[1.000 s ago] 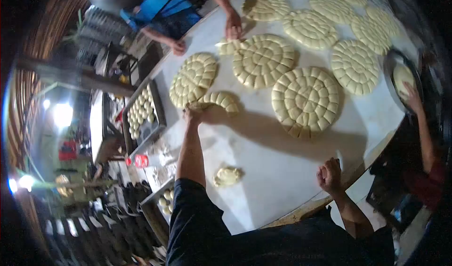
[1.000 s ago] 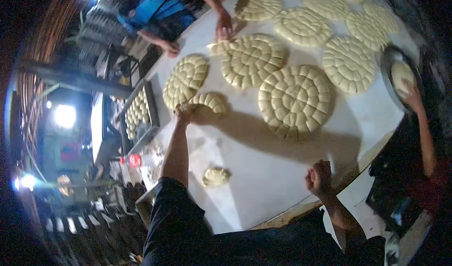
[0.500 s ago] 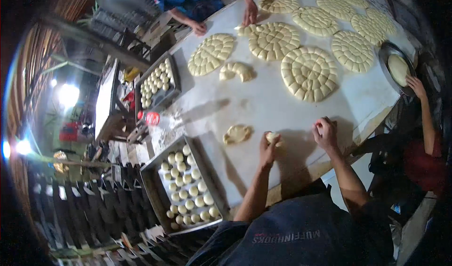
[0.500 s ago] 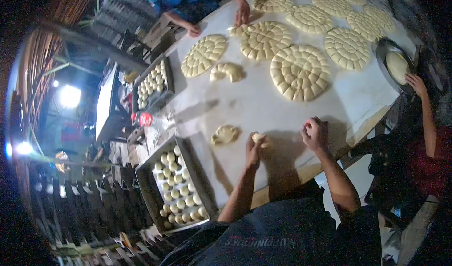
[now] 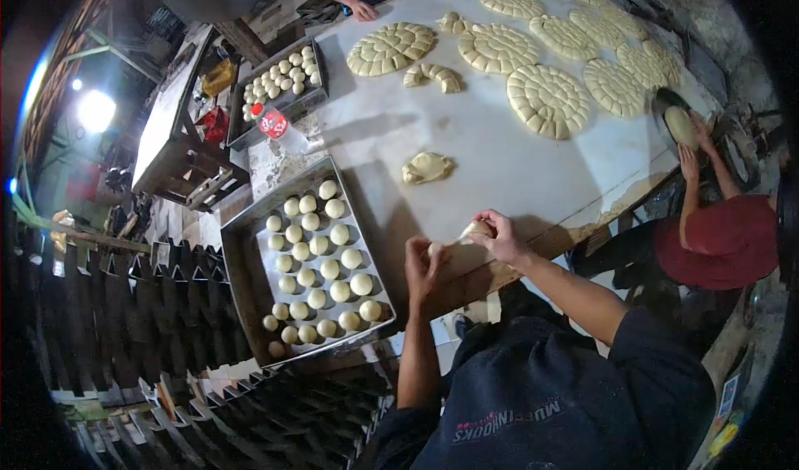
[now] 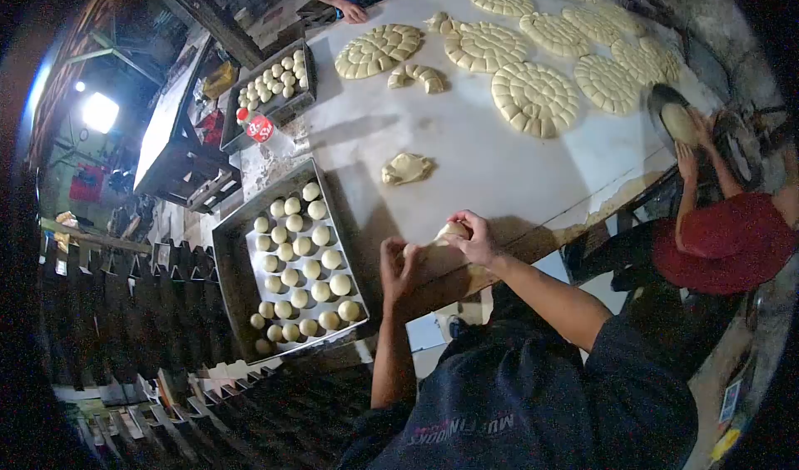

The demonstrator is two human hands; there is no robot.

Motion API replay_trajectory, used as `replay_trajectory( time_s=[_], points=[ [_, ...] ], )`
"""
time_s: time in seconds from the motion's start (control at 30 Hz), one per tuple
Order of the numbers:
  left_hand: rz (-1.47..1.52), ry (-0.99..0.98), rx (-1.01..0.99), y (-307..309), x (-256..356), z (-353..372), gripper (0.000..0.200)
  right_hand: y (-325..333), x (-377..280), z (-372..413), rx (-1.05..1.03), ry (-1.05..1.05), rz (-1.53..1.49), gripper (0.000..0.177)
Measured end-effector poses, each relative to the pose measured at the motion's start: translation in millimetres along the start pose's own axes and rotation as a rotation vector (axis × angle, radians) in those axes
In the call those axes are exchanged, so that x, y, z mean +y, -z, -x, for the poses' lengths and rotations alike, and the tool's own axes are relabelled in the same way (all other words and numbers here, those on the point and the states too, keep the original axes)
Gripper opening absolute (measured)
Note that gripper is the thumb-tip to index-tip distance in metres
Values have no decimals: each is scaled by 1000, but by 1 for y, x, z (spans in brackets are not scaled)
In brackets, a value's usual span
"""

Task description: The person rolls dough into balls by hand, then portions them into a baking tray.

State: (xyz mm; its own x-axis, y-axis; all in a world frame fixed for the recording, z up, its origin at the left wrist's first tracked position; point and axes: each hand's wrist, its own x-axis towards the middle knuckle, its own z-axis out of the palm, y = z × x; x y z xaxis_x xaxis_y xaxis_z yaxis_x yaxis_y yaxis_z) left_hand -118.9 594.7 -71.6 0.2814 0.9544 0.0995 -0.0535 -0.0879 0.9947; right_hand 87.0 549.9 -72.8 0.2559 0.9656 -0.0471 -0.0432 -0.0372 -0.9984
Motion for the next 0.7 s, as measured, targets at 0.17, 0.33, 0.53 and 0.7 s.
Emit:
replay_trajectory(
  time_s=[0.17,0.33,0.53,0.7],
  points=[
    [-388,142,-14,6,5,33,14,100,-41,-6,405,185,286,29],
    [-1056,-392,-104,8,-11,-39,30,188,-22,-34,-184,532,1064,24],
    [-903,-94,110,-108,6,-98,22,111,-25,-117,-33,515,888,26],
    [-1008,-255,-236,-103,-17,3,19,144,-15,-59,-356,697,884,18]
  ],
)
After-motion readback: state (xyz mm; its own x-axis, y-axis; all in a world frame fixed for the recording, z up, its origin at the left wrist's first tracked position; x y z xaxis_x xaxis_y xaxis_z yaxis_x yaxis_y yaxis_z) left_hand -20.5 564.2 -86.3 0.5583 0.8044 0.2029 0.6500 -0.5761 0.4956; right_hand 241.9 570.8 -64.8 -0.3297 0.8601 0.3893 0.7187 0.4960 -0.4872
